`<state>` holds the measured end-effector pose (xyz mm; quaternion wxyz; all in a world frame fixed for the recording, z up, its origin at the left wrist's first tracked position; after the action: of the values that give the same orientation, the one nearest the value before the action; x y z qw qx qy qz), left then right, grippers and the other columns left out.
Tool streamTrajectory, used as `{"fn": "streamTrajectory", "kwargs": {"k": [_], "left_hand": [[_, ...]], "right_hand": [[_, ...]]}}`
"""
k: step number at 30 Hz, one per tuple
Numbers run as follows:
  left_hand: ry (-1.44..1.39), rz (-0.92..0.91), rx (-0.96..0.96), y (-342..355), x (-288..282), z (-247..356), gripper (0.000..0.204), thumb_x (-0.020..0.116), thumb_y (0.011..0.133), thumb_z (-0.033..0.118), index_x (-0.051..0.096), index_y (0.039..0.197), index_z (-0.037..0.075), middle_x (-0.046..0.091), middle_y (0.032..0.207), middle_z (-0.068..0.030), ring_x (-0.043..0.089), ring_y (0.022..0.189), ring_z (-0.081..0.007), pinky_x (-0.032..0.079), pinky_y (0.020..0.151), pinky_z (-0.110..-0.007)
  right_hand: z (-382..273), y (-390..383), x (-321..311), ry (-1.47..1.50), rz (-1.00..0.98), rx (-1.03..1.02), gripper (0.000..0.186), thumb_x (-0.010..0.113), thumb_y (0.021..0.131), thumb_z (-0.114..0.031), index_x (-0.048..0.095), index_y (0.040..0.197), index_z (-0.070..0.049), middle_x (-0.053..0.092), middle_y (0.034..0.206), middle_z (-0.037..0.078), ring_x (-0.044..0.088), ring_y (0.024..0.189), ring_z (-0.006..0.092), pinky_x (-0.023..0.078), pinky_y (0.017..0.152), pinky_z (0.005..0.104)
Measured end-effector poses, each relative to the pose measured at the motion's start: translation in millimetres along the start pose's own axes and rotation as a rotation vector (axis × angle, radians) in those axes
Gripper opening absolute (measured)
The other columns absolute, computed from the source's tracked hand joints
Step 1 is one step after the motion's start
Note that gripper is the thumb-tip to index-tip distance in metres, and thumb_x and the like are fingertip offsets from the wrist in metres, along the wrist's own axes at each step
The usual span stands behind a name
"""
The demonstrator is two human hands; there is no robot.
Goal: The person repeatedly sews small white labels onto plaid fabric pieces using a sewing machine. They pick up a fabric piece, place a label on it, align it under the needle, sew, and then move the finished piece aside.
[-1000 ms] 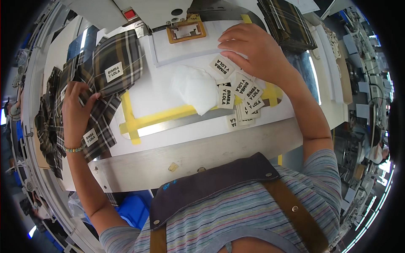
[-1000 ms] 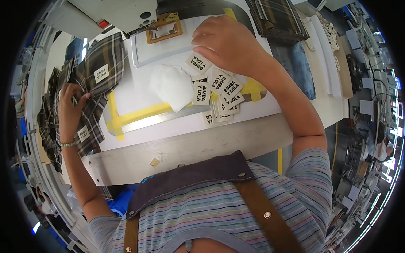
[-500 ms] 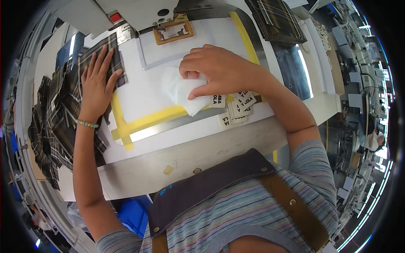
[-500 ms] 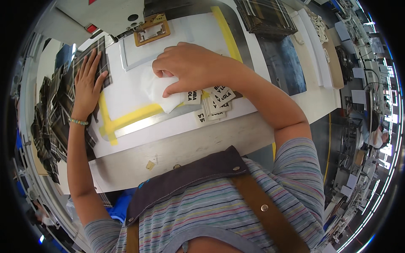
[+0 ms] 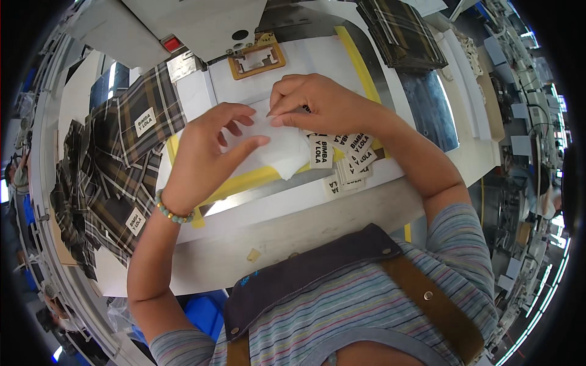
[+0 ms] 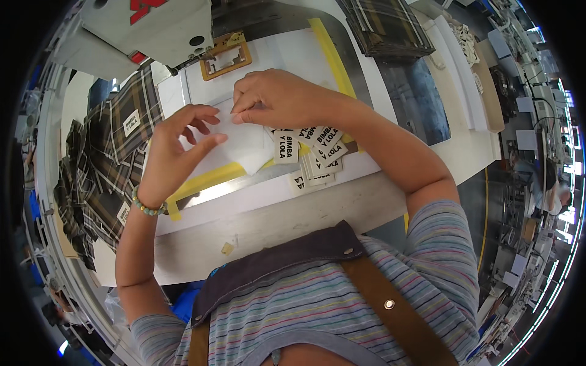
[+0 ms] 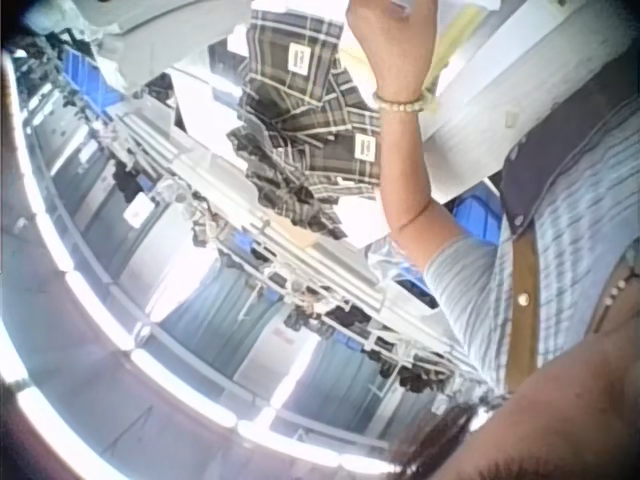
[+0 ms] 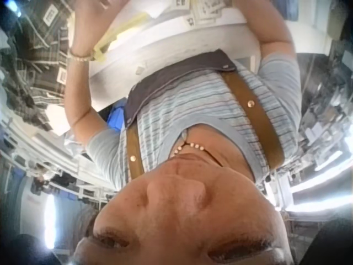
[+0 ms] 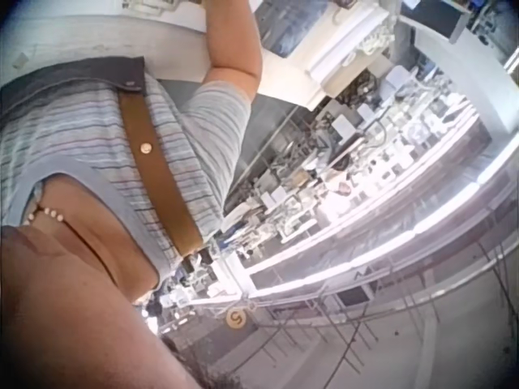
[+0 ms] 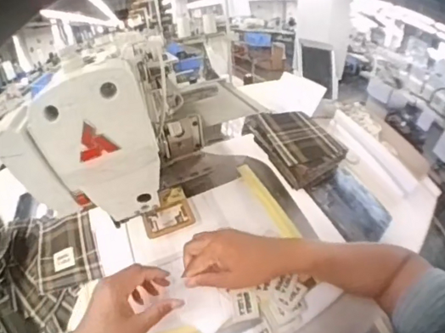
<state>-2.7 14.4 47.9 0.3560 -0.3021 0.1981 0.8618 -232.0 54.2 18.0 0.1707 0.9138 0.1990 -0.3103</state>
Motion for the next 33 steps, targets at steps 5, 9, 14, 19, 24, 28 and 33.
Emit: {"fn": "streamTrajectory", "kwargs": {"k": [5,9,14,19,24,28,33], "left_hand": [[-0.315,-0.018,-0.147,16,30,-26,0.024,0.086,0.090,0.004,0.071,0.109,0.000,0.066,0.083,0.0010,0.056,0.072,-0.0053,0.047,0.066,-0.023],[-0.317,-0.078,-0.179,15,23,-27,0.019,0.082,0.097,0.004,0.071,0.112,0.002,0.061,0.086,0.0064,0.051,0.075,-0.0009,0.042,0.066,-0.020],[-0.369,-0.111,-0.201,12,24,-35,0.010,0.077,0.103,0.008,0.073,0.108,0.000,0.063,0.087,0.0054,0.052,0.076,-0.0019,0.042,0.068,-0.021],[-0.413,0.051,-0.108,13,27,-36,0.012,0.076,0.104,0.010,0.075,0.103,-0.002,0.068,0.093,0.0023,0.056,0.079,-0.0048,0.046,0.070,-0.023],[-0.499,0.106,-0.148,16,25,-43,0.014,0.076,0.104,0.011,0.076,0.103,-0.003,0.070,0.098,0.0008,0.058,0.082,-0.0058,0.048,0.073,-0.023],[-0.536,0.140,-0.152,15,27,-47,0.013,0.076,0.103,0.011,0.076,0.104,-0.002,0.071,0.098,-0.0007,0.060,0.084,-0.0079,0.049,0.075,-0.024],[0.004,0.175,0.153,17,14,-22,0.018,0.074,0.101,0.009,0.075,0.115,-0.002,0.076,0.117,-0.0075,0.068,0.098,-0.0218,0.053,0.087,-0.032]], "right_hand": [[-11,3,-5,0.010,-0.051,0.195,0.023,0.080,0.099,-0.021,0.083,0.113,-0.003,0.075,0.100,0.006,0.067,0.088,0.0183,0.053,0.080,0.0310],[-2,1,-10,0.204,0.046,0.280,0.022,0.079,0.100,-0.022,0.082,0.110,-0.003,0.078,0.097,0.005,0.068,0.087,0.0138,0.054,0.082,0.0297],[5,0,-5,0.304,0.158,0.282,0.022,0.080,0.100,-0.024,0.080,0.105,-0.003,0.078,0.096,0.005,0.068,0.088,0.0132,0.054,0.083,0.0301],[0,3,-12,0.185,0.175,0.120,0.022,0.081,0.100,-0.022,0.079,0.106,-0.001,0.074,0.096,0.005,0.067,0.092,0.0147,0.053,0.085,0.0304],[2,1,-17,0.211,0.124,0.203,0.022,0.083,0.097,-0.022,0.080,0.105,-0.001,0.074,0.095,0.004,0.066,0.090,0.0132,0.053,0.085,0.0303],[1,3,-27,0.173,0.128,0.351,0.021,0.083,0.096,-0.021,0.081,0.104,-0.001,0.076,0.090,0.004,0.066,0.084,0.0111,0.054,0.080,0.0300],[29,-2,-60,-0.146,0.099,0.479,0.021,0.080,0.094,-0.019,0.084,0.104,0.000,0.080,0.089,0.009,0.069,0.080,0.0134,0.055,0.078,0.0309]]}}
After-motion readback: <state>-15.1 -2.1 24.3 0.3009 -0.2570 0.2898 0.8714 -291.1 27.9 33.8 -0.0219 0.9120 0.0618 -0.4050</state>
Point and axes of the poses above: each hand's wrist, its own y-axis towards the middle knuckle, its own x-axis out of the palm, z = x × y, the point moved 3 cm from there along y, towards the middle knuckle
